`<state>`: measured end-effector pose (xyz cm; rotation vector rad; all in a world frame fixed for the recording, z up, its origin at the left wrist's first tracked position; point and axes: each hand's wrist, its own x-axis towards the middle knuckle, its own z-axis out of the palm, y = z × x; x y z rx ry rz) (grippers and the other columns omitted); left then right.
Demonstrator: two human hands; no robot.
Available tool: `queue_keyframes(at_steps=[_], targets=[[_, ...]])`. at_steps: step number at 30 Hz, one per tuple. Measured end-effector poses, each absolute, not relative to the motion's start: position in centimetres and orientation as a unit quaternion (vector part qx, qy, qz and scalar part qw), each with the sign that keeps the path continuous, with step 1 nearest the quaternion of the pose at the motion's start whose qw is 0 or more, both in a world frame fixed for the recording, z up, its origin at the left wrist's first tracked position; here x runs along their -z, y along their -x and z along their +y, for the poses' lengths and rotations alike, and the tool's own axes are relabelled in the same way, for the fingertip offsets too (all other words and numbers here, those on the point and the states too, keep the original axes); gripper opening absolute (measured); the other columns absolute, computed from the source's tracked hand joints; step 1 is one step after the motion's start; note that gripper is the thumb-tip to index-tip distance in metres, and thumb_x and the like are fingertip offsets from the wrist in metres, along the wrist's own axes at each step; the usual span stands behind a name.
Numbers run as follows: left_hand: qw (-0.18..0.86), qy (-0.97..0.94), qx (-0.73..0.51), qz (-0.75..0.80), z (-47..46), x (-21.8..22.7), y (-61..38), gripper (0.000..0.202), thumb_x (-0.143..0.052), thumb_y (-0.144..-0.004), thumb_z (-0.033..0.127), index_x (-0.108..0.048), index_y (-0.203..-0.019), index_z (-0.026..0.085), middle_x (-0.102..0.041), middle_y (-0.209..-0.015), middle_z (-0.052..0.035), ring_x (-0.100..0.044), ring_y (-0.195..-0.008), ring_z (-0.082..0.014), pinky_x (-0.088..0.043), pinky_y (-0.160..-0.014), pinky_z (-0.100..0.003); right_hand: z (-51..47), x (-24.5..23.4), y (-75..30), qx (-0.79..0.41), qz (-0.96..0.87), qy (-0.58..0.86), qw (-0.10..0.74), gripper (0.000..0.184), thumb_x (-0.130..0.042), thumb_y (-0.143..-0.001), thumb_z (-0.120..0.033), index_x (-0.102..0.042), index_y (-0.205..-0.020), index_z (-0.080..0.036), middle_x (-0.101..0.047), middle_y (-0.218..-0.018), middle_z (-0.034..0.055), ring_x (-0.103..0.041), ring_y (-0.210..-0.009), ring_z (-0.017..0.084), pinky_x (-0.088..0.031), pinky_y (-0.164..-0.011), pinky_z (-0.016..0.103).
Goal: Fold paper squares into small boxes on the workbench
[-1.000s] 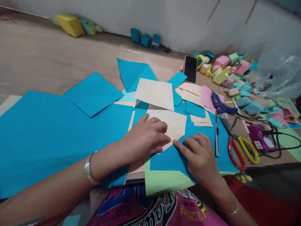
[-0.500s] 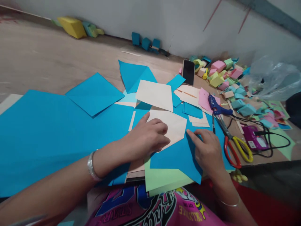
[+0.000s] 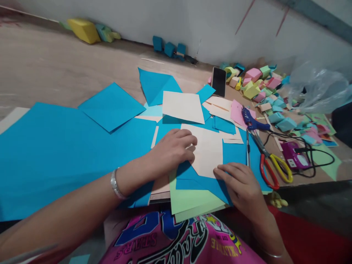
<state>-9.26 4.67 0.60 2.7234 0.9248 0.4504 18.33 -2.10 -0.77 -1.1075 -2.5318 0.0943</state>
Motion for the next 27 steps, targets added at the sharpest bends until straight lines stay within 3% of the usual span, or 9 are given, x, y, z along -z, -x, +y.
queue_keyframes(at_steps=[4, 9, 14, 17, 22, 27], targets=[[0.152, -0.921, -0.123, 0.339, 4.6, -0.9, 9.2, 0.022, -0.052, -0.091, 0.020, -0.068, -0.076, 0.020, -0.061, -0.089, -0.0061, -0.053, -0.085, -0.0197, -0.036, -0.070, -0.033, -2.8, -0.3, -17.4, -0.084, -0.925, 0.331, 0.167, 0.029, -0.056, -0.091, -0.016, -0.063, -0.119, -0.020, -0.069, -0.108, 0.0086, -0.058, -0.102, 0.021, -0.046, -0.089, 0.042], [0.149, -0.916, -0.114, 0.354, 4.3, -0.9, 9.0, 0.030, -0.069, -0.079, 0.047, -0.060, -0.078, 0.019, -0.057, -0.091, -0.0056, -0.050, -0.086, -0.0212, -0.033, -0.068, -0.031, -3.0, -0.3, -17.1, -0.083, -0.937, 0.304, 0.152, 0.034, -0.063, -0.088, -0.033, -0.062, -0.118, -0.017, -0.067, -0.105, 0.0101, -0.058, -0.100, 0.022, -0.045, -0.091, 0.044], [0.153, -0.925, -0.126, 0.325, 4.4, -0.5, 9.3, 0.043, -0.073, -0.070, 0.058, -0.058, -0.084, 0.020, -0.056, -0.097, -0.0055, -0.049, -0.093, -0.0232, -0.034, -0.077, -0.032, -3.4, 0.1, -17.3, -0.042, -0.917, 0.346, 0.195, 0.033, -0.062, -0.089, -0.022, -0.061, -0.121, -0.014, -0.065, -0.113, 0.0143, -0.058, -0.110, 0.024, -0.047, -0.093, 0.043], [0.166, -0.927, -0.130, 0.308, 4.5, -0.5, 9.6, 0.052, -0.071, -0.066, 0.065, -0.058, -0.088, 0.020, -0.056, -0.100, -0.0064, -0.048, -0.096, -0.0243, -0.035, -0.081, -0.033, -3.6, -0.1, -17.0, -0.044, -0.926, 0.337, 0.164, 0.034, -0.060, -0.090, -0.015, -0.059, -0.124, -0.015, -0.065, -0.120, 0.0126, -0.057, -0.115, 0.024, -0.046, -0.095, 0.044], [0.173, -0.928, -0.121, 0.306, 4.6, -0.7, 9.6, 0.052, -0.070, -0.068, 0.066, -0.059, -0.089, 0.020, -0.057, -0.100, -0.0065, -0.049, -0.096, -0.0247, -0.034, -0.082, -0.034, -3.8, -0.7, -16.1, -0.036, -0.940, 0.307, 0.148, 0.034, -0.060, -0.089, -0.012, -0.061, -0.123, -0.015, -0.069, -0.115, 0.0099, -0.060, -0.111, 0.022, -0.049, -0.091, 0.040], [0.169, -0.928, -0.125, 0.309, 4.6, -0.5, 9.5, 0.046, -0.061, -0.078, 0.064, -0.060, -0.091, 0.020, -0.058, -0.100, -0.0068, -0.050, -0.094, -0.0233, -0.035, -0.083, -0.034, -3.9, -1.4, -15.6, -0.022, -0.946, 0.297, 0.130, 0.030, -0.050, -0.094, -0.011, -0.063, -0.120, -0.016, -0.069, -0.118, 0.0084, -0.059, -0.117, 0.022, -0.045, -0.100, 0.046]])
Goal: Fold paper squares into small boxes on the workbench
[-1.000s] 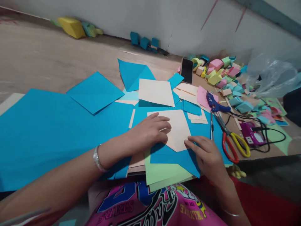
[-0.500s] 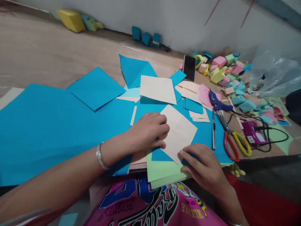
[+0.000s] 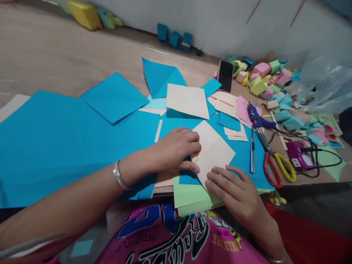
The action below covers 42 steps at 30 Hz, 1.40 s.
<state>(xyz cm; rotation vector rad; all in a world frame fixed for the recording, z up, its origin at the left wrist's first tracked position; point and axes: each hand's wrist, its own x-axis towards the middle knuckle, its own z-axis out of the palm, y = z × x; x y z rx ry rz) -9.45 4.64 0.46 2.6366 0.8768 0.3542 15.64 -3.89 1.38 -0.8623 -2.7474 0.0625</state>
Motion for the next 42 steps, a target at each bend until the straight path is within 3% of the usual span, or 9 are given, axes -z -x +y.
queue_keyframes(at_steps=[3, 9, 17, 20, 25, 30, 35, 38, 42], targets=[[0.161, -0.930, -0.127, 0.305, 4.5, -0.4, 9.5, 0.046, -0.062, -0.078, 0.064, -0.059, -0.091, 0.020, -0.058, -0.102, -0.0071, -0.051, -0.097, -0.0244, -0.034, -0.088, -0.037, -3.9, -1.4, -15.4, -0.022, -0.950, 0.284, 0.127, 0.031, -0.045, -0.094, -0.009, -0.063, -0.119, -0.014, -0.069, -0.118, 0.0093, -0.058, -0.119, 0.023, -0.044, -0.102, 0.049], [0.175, -0.928, -0.119, 0.305, 4.3, -0.8, 9.8, 0.042, -0.070, -0.075, 0.056, -0.058, -0.093, 0.020, -0.057, -0.106, -0.0074, -0.051, -0.100, -0.0252, -0.034, -0.090, -0.037, -3.7, -0.8, -15.2, -0.033, -0.953, 0.269, 0.139, 0.026, -0.056, -0.091, -0.011, -0.063, -0.116, -0.014, -0.069, -0.117, 0.0098, -0.058, -0.116, 0.023, -0.045, -0.101, 0.049], [0.178, -0.928, -0.121, 0.303, 4.4, -0.8, 9.7, 0.038, -0.060, -0.083, 0.056, -0.060, -0.094, 0.019, -0.058, -0.104, -0.0084, -0.050, -0.099, -0.0240, -0.035, -0.089, -0.035, -3.7, -0.8, -15.4, -0.039, -0.947, 0.283, 0.149, 0.043, -0.063, -0.087, -0.016, -0.054, -0.129, -0.011, -0.064, -0.123, 0.0151, -0.051, -0.124, 0.027, -0.046, -0.098, 0.048], [0.184, -0.927, -0.119, 0.305, 4.3, -1.0, 9.6, 0.035, -0.060, -0.085, 0.053, -0.060, -0.093, 0.019, -0.058, -0.104, -0.0083, -0.050, -0.100, -0.0240, -0.035, -0.091, -0.035, -3.6, -0.8, -15.6, -0.047, -0.941, 0.295, 0.161, 0.035, -0.062, -0.085, -0.010, -0.059, -0.120, -0.011, -0.064, -0.121, 0.0147, -0.052, -0.123, 0.027, -0.047, -0.097, 0.047], [0.193, -0.926, -0.114, 0.304, 4.3, -1.3, 9.7, 0.032, -0.057, -0.088, 0.050, -0.059, -0.093, 0.018, -0.058, -0.103, -0.0084, -0.050, -0.101, -0.0238, -0.035, -0.091, -0.035, -3.6, -0.7, -15.6, -0.062, -0.944, 0.290, 0.147, 0.031, -0.064, -0.084, -0.013, -0.060, -0.115, -0.012, -0.063, -0.122, 0.0164, -0.055, -0.118, 0.029, -0.048, -0.094, 0.049], [0.210, -0.925, -0.112, 0.297, 4.3, -1.6, 9.9, 0.036, -0.058, -0.086, 0.053, -0.060, -0.092, 0.018, -0.058, -0.104, -0.0089, -0.050, -0.100, -0.0244, -0.036, -0.090, -0.035, -3.5, -0.6, -15.4, -0.097, -0.909, 0.336, 0.225, 0.025, -0.060, -0.084, -0.003, -0.061, -0.106, -0.014, -0.067, -0.108, 0.0124, -0.060, -0.104, 0.023, -0.050, -0.085, 0.039], [0.199, -0.916, -0.117, 0.327, 4.2, -1.2, 9.3, 0.018, -0.054, -0.091, 0.033, -0.061, -0.083, 0.019, -0.058, -0.098, -0.0069, -0.051, -0.093, -0.0217, -0.035, -0.085, -0.035, -2.5, -0.3, -14.9, -0.145, -0.859, 0.436, 0.228, 0.006, -0.055, -0.091, -0.012, -0.058, -0.091, -0.017, -0.064, -0.087, 0.0058, -0.059, -0.085, 0.016, -0.047, -0.074, 0.029], [0.182, -0.913, -0.128, 0.341, 3.9, -0.9, 9.0, 0.009, -0.062, -0.085, 0.027, -0.059, -0.083, 0.019, -0.057, -0.100, -0.0061, -0.050, -0.095, -0.0220, -0.033, -0.088, -0.037, -1.8, 0.1, -14.2, -0.136, -0.841, 0.475, 0.220, 0.009, -0.051, -0.093, -0.016, -0.054, -0.085, -0.018, -0.058, -0.085, 0.0063, -0.055, -0.084, 0.018, -0.045, -0.073, 0.031], [0.186, -0.912, -0.120, 0.345, 3.5, -0.9, 9.0, 0.013, -0.065, -0.082, 0.030, -0.058, -0.086, 0.020, -0.056, -0.104, -0.0064, -0.049, -0.100, -0.0238, -0.031, -0.097, -0.042, -1.0, 0.3, -13.2, -0.100, -0.834, 0.503, 0.204, 0.012, -0.051, -0.094, -0.020, -0.053, -0.082, -0.018, -0.054, -0.088, 0.0078, -0.053, -0.086, 0.020, -0.044, -0.075, 0.034]])
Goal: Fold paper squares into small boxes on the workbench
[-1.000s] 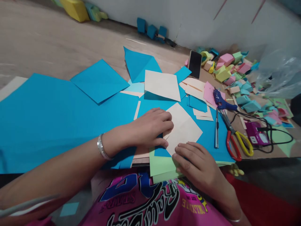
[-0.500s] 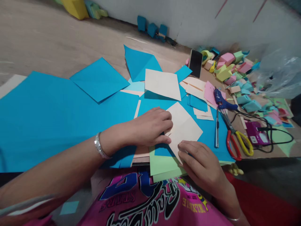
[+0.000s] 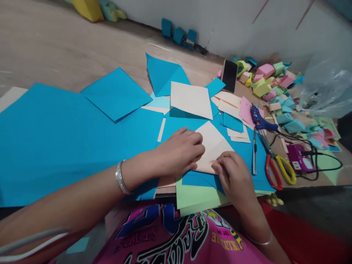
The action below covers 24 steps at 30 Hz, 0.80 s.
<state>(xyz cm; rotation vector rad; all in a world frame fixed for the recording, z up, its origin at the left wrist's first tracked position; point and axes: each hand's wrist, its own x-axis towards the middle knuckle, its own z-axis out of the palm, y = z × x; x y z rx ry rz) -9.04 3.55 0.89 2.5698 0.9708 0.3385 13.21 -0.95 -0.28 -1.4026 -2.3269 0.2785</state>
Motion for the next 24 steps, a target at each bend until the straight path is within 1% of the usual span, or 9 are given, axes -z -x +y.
queue_keyframes(at_steps=[7, 11, 16, 19, 22, 24], targets=[[0.195, -0.908, -0.128, 0.348, 3.3, -1.0, 9.1, 0.013, -0.065, -0.080, 0.028, -0.059, -0.087, 0.019, -0.055, -0.105, -0.0074, -0.049, -0.103, -0.0249, -0.028, -0.104, -0.048, 0.2, 0.6, -12.6, -0.077, -0.845, 0.497, 0.180, 0.013, -0.054, -0.092, -0.023, -0.051, -0.080, -0.019, -0.055, -0.085, 0.0069, -0.052, -0.083, 0.020, -0.044, -0.074, 0.034], [0.194, -0.907, -0.141, 0.347, 3.1, -0.9, 9.3, 0.010, -0.062, -0.080, 0.023, -0.059, -0.088, 0.019, -0.055, -0.106, -0.0074, -0.050, -0.104, -0.0249, -0.027, -0.106, -0.049, 0.3, 0.8, -12.5, -0.092, -0.833, 0.513, 0.186, 0.013, -0.054, -0.092, -0.022, -0.051, -0.080, -0.020, -0.054, -0.085, 0.0060, -0.052, -0.082, 0.019, -0.043, -0.071, 0.032], [0.195, -0.907, -0.126, 0.351, 2.9, -1.4, 9.3, 0.008, -0.056, -0.081, 0.017, -0.059, -0.088, 0.018, -0.056, -0.105, -0.0075, -0.050, -0.103, -0.0247, -0.027, -0.106, -0.051, 0.5, 0.3, -12.2, -0.114, -0.819, 0.532, 0.186, 0.014, -0.056, -0.091, -0.021, -0.048, -0.079, -0.020, -0.050, -0.080, 0.0028, -0.048, -0.075, 0.017, -0.040, -0.066, 0.030], [0.207, -0.906, -0.114, 0.352, 3.0, -1.6, 9.4, 0.006, -0.053, -0.084, 0.019, -0.059, -0.088, 0.019, -0.056, -0.104, -0.0070, -0.050, -0.102, -0.0235, -0.028, -0.106, -0.050, 0.6, 0.0, -12.1, -0.117, -0.819, 0.531, 0.182, 0.015, -0.057, -0.090, -0.019, -0.047, -0.079, -0.020, -0.048, -0.080, 0.0022, -0.047, -0.075, 0.017, -0.039, -0.066, 0.030], [0.212, -0.902, -0.117, 0.358, 3.1, -1.3, 9.2, 0.015, -0.046, -0.092, 0.025, -0.060, -0.090, 0.019, -0.056, -0.104, -0.0065, -0.050, -0.101, -0.0224, -0.029, -0.105, -0.049, 0.6, 0.0, -12.1, -0.123, -0.819, 0.529, 0.183, 0.014, -0.056, -0.090, -0.019, -0.048, -0.079, -0.020, -0.049, -0.081, 0.0025, -0.048, -0.076, 0.017, -0.039, -0.067, 0.030], [0.205, -0.897, -0.124, 0.372, 3.1, -1.1, 8.8, 0.017, -0.048, -0.093, 0.030, -0.061, -0.091, 0.019, -0.055, -0.104, -0.0062, -0.050, -0.102, -0.0227, -0.028, -0.106, -0.050, 0.5, 0.1, -12.2, -0.128, -0.818, 0.530, 0.183, 0.013, -0.056, -0.091, -0.019, -0.049, -0.080, -0.020, -0.049, -0.083, 0.0028, -0.048, -0.078, 0.017, -0.040, -0.069, 0.030]])
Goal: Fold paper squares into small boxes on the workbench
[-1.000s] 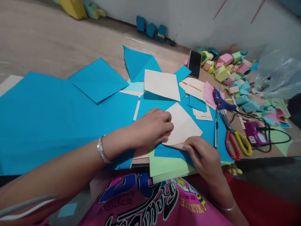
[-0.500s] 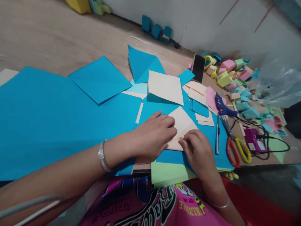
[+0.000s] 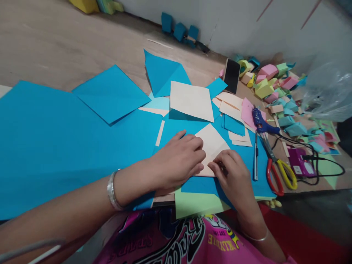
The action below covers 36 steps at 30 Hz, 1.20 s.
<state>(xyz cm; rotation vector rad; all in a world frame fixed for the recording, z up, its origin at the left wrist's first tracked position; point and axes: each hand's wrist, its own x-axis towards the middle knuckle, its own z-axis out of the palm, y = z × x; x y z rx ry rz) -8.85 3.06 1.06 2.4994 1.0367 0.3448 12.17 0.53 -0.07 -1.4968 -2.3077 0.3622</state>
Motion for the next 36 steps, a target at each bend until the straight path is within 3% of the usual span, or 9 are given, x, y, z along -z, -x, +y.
queue_keyframes(at_steps=[9, 22, 34, 36], targets=[[0.195, -0.884, -0.118, 0.407, 2.8, -0.9, 8.0, 0.015, -0.066, -0.083, 0.030, -0.061, -0.091, 0.019, -0.054, -0.105, -0.0050, -0.049, -0.100, -0.0223, -0.024, -0.109, -0.050, 0.4, 0.5, -12.2, -0.122, -0.814, 0.532, 0.199, 0.010, -0.054, -0.091, -0.019, -0.050, -0.081, -0.020, -0.051, -0.085, 0.0036, -0.050, -0.079, 0.017, -0.041, -0.070, 0.031], [0.217, -0.883, -0.120, 0.399, 2.8, -1.1, 7.9, 0.010, -0.063, -0.083, 0.019, -0.061, -0.092, 0.021, -0.053, -0.102, -0.0053, -0.046, -0.098, -0.0228, -0.028, -0.101, -0.053, -0.4, 1.4, -12.2, -0.097, -0.806, 0.537, 0.230, 0.006, -0.055, -0.092, -0.022, -0.053, -0.087, -0.021, -0.054, -0.088, 0.0057, -0.052, -0.086, 0.019, -0.044, -0.074, 0.032], [0.193, -0.895, -0.115, 0.386, 3.0, -0.7, 8.0, 0.009, -0.063, -0.086, 0.028, -0.065, -0.094, 0.025, -0.052, -0.098, -0.0054, -0.045, -0.098, -0.0245, -0.029, -0.096, -0.051, -0.5, 1.6, -12.2, -0.078, -0.815, 0.522, 0.238, 0.002, -0.055, -0.092, -0.021, -0.054, -0.093, -0.020, -0.056, -0.092, 0.0083, -0.054, -0.091, 0.022, -0.046, -0.075, 0.034], [0.197, -0.893, -0.115, 0.388, 2.9, -0.7, 8.0, 0.010, -0.063, -0.085, 0.028, -0.065, -0.094, 0.025, -0.052, -0.100, -0.0053, -0.045, -0.099, -0.0245, -0.027, -0.098, -0.053, -0.8, 1.4, -12.5, -0.082, -0.816, 0.520, 0.239, 0.008, -0.056, -0.091, -0.020, -0.055, -0.100, -0.021, -0.056, -0.097, 0.0096, -0.054, -0.095, 0.023, -0.048, -0.077, 0.036]])
